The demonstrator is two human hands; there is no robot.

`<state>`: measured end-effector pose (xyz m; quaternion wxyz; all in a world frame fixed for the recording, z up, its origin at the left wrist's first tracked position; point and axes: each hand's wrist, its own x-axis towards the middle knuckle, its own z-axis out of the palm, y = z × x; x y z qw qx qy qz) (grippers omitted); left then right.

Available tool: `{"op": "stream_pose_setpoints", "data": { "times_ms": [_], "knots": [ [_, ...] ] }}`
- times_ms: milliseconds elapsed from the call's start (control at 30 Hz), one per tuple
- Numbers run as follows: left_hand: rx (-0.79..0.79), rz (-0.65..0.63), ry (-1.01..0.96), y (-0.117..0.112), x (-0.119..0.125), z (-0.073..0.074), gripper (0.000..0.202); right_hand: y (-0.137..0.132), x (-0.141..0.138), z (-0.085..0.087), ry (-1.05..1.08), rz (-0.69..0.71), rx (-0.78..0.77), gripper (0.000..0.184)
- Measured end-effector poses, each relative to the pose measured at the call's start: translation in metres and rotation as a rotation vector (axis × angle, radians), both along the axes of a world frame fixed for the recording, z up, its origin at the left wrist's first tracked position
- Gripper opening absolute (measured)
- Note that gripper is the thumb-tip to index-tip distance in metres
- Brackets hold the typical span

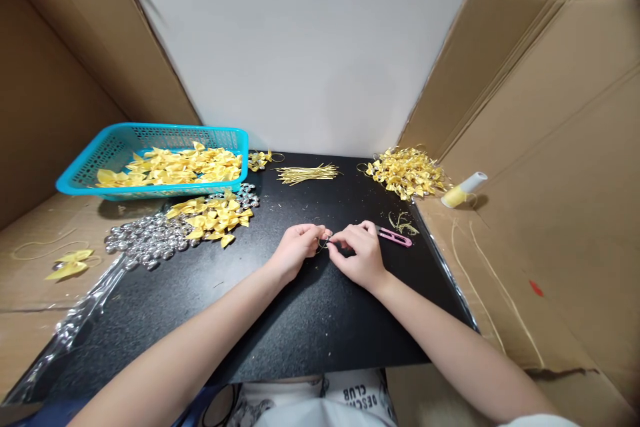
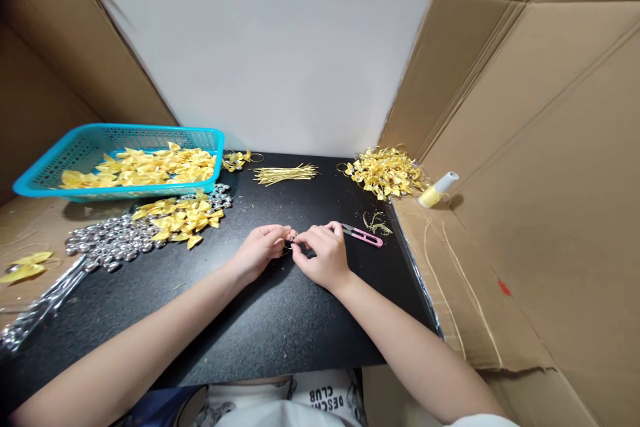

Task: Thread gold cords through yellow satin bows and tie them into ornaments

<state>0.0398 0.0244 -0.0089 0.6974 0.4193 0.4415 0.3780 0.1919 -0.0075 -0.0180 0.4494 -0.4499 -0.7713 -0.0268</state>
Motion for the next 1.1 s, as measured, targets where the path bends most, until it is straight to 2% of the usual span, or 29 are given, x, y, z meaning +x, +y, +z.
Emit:
{"op": "stream_pose_setpoints", "data": {
  "times_ms": [267,567,1100],
  "knots": [
    [-0.049,0.000,-0.056,-0.0053,0.0009,0.0023,0.026,0.0012,-0.0016,0.0031,-0.016,-0.005,0.134,0.014],
    [-0.087,-0.036,-0.106,-0.0070,0.0007,-0.0009,0.031,0.0029,-0.0008,0.0016,0.003,-0.037,0.117,0.015],
    [-0.074,-0.038,-0.110,-0.0092,-0.0008,0.0022,0.035,0.0017,0.0054,0.0038,-0.066,0.006,0.137,0.015]
  ]
}}
